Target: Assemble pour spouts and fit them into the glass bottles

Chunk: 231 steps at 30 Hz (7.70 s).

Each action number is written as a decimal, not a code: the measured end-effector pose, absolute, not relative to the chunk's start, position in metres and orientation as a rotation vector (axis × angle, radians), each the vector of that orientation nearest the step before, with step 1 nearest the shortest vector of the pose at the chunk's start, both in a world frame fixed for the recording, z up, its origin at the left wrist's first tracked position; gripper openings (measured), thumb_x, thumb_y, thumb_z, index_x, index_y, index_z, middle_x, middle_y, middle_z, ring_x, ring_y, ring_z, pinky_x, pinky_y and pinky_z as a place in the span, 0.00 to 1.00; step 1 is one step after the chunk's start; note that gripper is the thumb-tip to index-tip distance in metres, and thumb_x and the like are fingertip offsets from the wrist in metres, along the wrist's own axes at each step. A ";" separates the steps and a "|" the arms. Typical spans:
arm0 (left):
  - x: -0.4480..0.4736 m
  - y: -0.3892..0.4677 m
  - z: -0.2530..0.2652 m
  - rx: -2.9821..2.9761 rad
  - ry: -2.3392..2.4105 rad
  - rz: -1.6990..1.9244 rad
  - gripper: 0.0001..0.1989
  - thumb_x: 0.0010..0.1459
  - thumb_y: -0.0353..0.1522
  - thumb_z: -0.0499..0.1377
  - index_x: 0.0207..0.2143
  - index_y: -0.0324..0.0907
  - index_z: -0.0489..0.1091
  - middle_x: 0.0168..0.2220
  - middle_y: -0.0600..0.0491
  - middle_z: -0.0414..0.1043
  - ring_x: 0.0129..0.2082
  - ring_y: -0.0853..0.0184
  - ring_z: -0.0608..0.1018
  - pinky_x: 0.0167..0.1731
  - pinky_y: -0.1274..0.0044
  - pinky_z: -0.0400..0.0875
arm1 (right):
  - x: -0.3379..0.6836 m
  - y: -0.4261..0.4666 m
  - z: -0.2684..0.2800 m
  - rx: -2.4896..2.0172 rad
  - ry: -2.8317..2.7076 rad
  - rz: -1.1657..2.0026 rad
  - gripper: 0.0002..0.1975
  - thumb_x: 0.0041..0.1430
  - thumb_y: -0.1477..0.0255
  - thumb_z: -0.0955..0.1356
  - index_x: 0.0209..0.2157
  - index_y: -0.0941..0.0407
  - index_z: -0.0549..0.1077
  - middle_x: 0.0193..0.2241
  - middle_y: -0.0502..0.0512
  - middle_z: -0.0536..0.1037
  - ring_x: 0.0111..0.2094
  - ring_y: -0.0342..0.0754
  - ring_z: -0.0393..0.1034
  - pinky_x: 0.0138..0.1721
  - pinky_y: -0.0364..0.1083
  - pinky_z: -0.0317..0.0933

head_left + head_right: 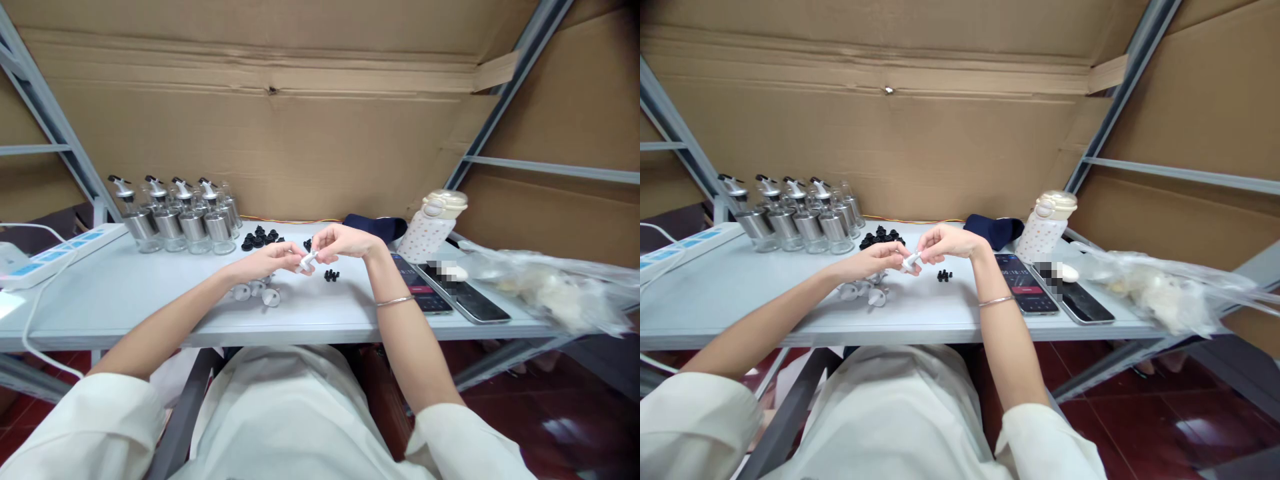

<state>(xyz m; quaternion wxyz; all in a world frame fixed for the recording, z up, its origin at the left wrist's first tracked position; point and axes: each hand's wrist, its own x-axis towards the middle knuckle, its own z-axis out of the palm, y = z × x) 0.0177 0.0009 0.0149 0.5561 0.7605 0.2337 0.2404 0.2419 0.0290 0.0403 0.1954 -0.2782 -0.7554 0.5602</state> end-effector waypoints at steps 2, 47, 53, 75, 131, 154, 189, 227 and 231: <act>0.016 0.001 0.015 1.819 0.581 0.503 0.15 0.57 0.41 0.60 0.40 0.39 0.69 0.44 0.46 0.76 0.45 0.63 0.76 0.48 0.69 0.65 | 0.240 0.029 0.040 -0.768 -2.127 1.562 0.09 0.41 0.71 0.75 0.24 0.61 0.75 0.16 0.48 0.74 0.17 0.37 0.60 0.18 0.39 0.52; 0.023 -0.004 0.017 1.820 0.743 0.689 0.12 0.51 0.37 0.63 0.26 0.36 0.68 0.22 0.55 0.71 0.24 0.72 0.71 0.31 0.77 0.66 | 0.261 0.042 0.034 -1.491 -2.364 1.307 0.16 0.31 0.70 0.76 0.26 0.58 0.72 0.21 0.47 0.73 0.23 0.40 0.63 0.25 0.41 0.54; 0.022 -0.005 0.018 1.817 0.730 0.699 0.12 0.50 0.37 0.63 0.25 0.37 0.68 0.22 0.55 0.71 0.24 0.73 0.71 0.31 0.77 0.65 | 0.276 0.056 0.022 -1.880 -2.390 1.220 0.17 0.25 0.69 0.76 0.24 0.57 0.74 0.16 0.45 0.68 0.21 0.39 0.59 0.21 0.40 0.47; 0.021 -0.001 0.014 1.825 0.703 0.691 0.14 0.51 0.39 0.64 0.25 0.37 0.69 0.23 0.54 0.71 0.25 0.72 0.72 0.32 0.77 0.66 | 0.272 0.053 0.024 -1.859 -2.385 1.181 0.13 0.29 0.69 0.74 0.24 0.56 0.75 0.19 0.47 0.71 0.22 0.40 0.60 0.23 0.40 0.52; 0.020 -0.001 0.013 1.815 0.737 0.705 0.11 0.52 0.35 0.62 0.26 0.35 0.69 0.22 0.55 0.70 0.24 0.72 0.71 0.30 0.78 0.64 | 0.235 0.031 0.034 -0.774 -2.089 1.630 0.09 0.43 0.73 0.76 0.29 0.61 0.77 0.22 0.50 0.78 0.23 0.40 0.70 0.28 0.41 0.63; 0.026 0.002 0.005 1.700 0.571 0.814 0.20 0.49 0.45 0.64 0.28 0.37 0.65 0.26 0.52 0.72 0.24 0.71 0.73 0.27 0.77 0.68 | 0.231 0.039 0.019 -0.570 -1.899 1.850 0.18 0.43 0.69 0.77 0.36 0.61 0.75 0.28 0.55 0.81 0.25 0.42 0.75 0.29 0.42 0.67; 0.023 0.011 0.010 1.748 0.597 0.934 0.23 0.49 0.48 0.63 0.27 0.37 0.64 0.25 0.51 0.73 0.23 0.68 0.76 0.30 0.73 0.70 | 0.208 0.043 0.022 -0.678 -1.653 1.505 0.28 0.50 0.44 0.65 0.24 0.58 0.67 0.16 0.48 0.71 0.17 0.39 0.63 0.22 0.41 0.57; -0.060 0.092 -0.017 2.618 1.701 0.424 0.06 0.60 0.27 0.55 0.39 0.37 0.70 0.42 0.47 0.71 0.43 0.63 0.74 0.46 0.67 0.69 | 0.214 0.034 0.025 -0.863 -1.876 1.346 0.17 0.41 0.66 0.75 0.22 0.57 0.65 0.18 0.48 0.75 0.20 0.39 0.66 0.26 0.41 0.60; -0.060 0.092 -0.015 2.618 1.670 0.426 0.07 0.61 0.33 0.57 0.37 0.37 0.70 0.38 0.50 0.72 0.40 0.65 0.74 0.43 0.68 0.70 | 0.215 0.034 0.026 -0.838 -1.909 1.364 0.14 0.43 0.66 0.75 0.25 0.57 0.68 0.18 0.46 0.73 0.21 0.39 0.66 0.27 0.42 0.61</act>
